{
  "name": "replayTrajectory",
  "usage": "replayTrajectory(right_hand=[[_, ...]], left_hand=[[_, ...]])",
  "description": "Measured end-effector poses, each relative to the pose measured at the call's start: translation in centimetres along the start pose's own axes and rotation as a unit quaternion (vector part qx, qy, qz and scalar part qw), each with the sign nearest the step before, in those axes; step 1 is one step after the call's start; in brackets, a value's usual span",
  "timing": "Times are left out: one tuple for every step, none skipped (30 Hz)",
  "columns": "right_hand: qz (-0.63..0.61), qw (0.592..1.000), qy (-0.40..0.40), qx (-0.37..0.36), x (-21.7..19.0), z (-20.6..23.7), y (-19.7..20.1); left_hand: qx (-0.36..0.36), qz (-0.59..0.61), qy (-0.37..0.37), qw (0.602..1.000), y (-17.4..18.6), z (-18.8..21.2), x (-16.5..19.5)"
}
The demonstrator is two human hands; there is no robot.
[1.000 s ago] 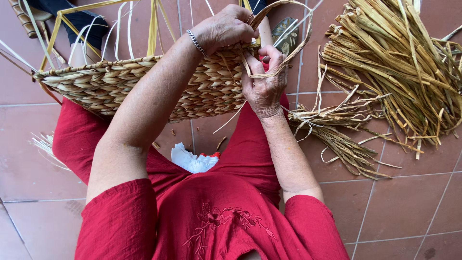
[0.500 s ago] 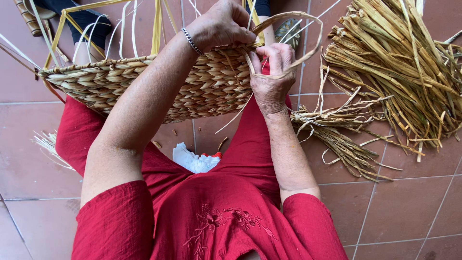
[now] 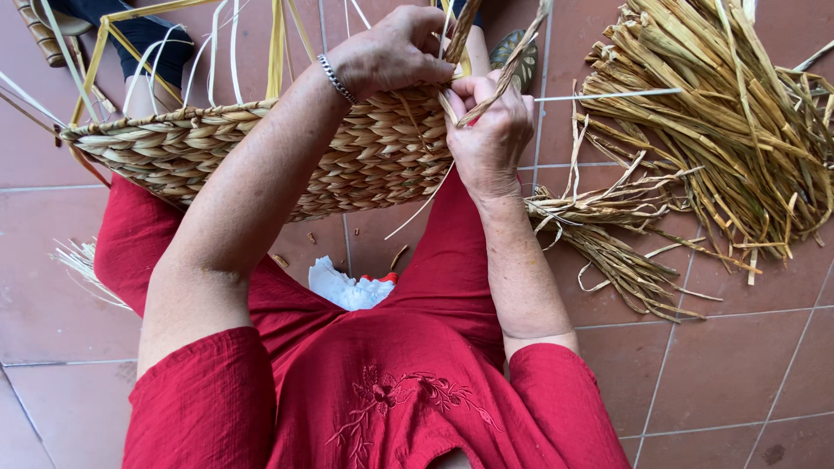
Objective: The person sits on a tiled floor weaving dried palm strips into a rectangular basket on a bamboo frame. They weave strips over and under the frame spokes, pull strips tight, rotate the basket to work new sides, and tuck in loose ends by hand.
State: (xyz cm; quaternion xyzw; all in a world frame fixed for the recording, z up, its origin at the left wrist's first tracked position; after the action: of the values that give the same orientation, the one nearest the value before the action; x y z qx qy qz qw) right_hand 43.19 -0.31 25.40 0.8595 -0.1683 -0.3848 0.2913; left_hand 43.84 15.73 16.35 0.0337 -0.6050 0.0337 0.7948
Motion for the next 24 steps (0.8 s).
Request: replayTrajectory(right_hand=[[0.008,1.0,-0.008,-0.015,0.2,-0.2,-0.2],[0.015,0.999,-0.015,-0.03,0.4,-0.3,-0.4],[0.013,1.0,-0.007,-0.024,0.3,-0.4,-0.3],[0.012,1.0,-0.001,-0.019,0.2,-0.4,-0.1],[0.013,1.0,0.004,-0.015,0.1,-0.3,0.1],[0.021,0.999,0.024,-0.007,-0.2,-0.1,0.4],[0.028,0.999,0.044,0.001,-0.4,0.0,0.7],[0.035,0.997,0.064,0.009,-0.6,0.1,0.8],[0.039,0.997,0.061,-0.001,-0.6,0.2,0.7],[0.042,0.997,0.059,-0.009,-0.4,0.1,0.5],[0.044,0.997,0.057,-0.018,-0.3,0.0,0.2],[0.013,0.999,0.026,-0.027,0.2,-0.1,-0.1],[-0.019,0.999,-0.004,-0.036,0.7,-0.4,-0.3],[-0.052,0.997,-0.034,-0.045,1.0,-0.7,-0.8],[-0.046,0.997,-0.038,-0.056,1.1,-0.8,-1.2],[-0.038,0.996,-0.043,-0.066,1.2,-0.9,-1.4],[-0.029,0.996,-0.047,-0.077,1.3,-1.0,-1.5],[-0.022,0.997,-0.035,-0.072,1.1,-1.1,-1.4],[-0.015,0.997,-0.024,-0.068,0.9,-1.1,-1.1],[-0.007,0.998,-0.014,-0.064,0.6,-1.0,-0.7],[-0.002,0.999,0.002,-0.054,0.3,-0.9,-0.3],[0.002,0.999,0.017,-0.045,0.0,-0.8,0.1],[0.006,0.999,0.031,-0.037,-0.3,-0.8,0.3],[0.017,0.998,0.037,-0.041,-0.4,-0.7,0.3]], left_hand=[[-0.008,0.028,0.003,1.0,0.0,0.2,0.2],[-0.015,0.055,0.005,0.998,0.0,0.3,0.4],[-0.012,0.033,0.009,0.999,0.1,0.3,0.4],[-0.009,0.012,0.013,1.0,0.0,0.3,0.4],[-0.008,-0.007,0.018,1.0,-0.2,0.3,0.4],[-0.011,-0.013,0.03,0.999,-0.4,0.3,0.4],[-0.012,-0.021,0.042,0.999,-0.5,0.3,0.3],[-0.014,-0.029,0.054,0.998,-0.6,0.2,0.2],[-0.019,-0.035,0.037,0.999,-0.7,0.2,0.4],[-0.024,-0.042,0.019,0.999,-0.7,0.3,0.6],[-0.028,-0.049,0.001,0.998,-0.6,0.3,0.8],[-0.027,-0.079,-0.02,0.996,-0.5,0.4,0.9],[-0.025,-0.109,-0.04,0.993,-0.4,0.5,1.1],[-0.022,-0.139,-0.061,0.988,-0.2,0.6,1.2],[-0.024,-0.131,-0.058,0.989,0.0,0.8,1.2],[-0.028,-0.122,-0.057,0.99,-0.1,0.9,1.2],[-0.031,-0.113,-0.056,0.992,-0.2,1.0,1.2],[-0.02,-0.093,-0.048,0.994,-0.1,0.9,1.2],[-0.01,-0.073,-0.039,0.997,-0.1,0.9,1.1],[0.0,-0.052,-0.03,0.998,-0.2,0.9,1.1],[0.009,-0.069,-0.04,0.997,-0.2,0.9,1.2],[0.019,-0.086,-0.049,0.995,-0.1,1.0,1.2],[0.029,-0.103,-0.057,0.993,-0.1,1.0,1.3],[0.03,-0.105,-0.054,0.993,0.0,1.1,1.3]])
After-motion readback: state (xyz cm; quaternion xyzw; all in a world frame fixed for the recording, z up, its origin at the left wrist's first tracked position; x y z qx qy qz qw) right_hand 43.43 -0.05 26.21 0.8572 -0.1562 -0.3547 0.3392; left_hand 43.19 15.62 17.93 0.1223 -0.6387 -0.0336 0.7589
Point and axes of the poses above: each hand's wrist, its own z-axis away from the middle knuckle, its own y-axis out of the back of the hand, x = y × z, the point moved 6 cm from there along -z, towards the middle knuckle, and after that the axes turned 14 degrees about x, right-handed, at the moved point
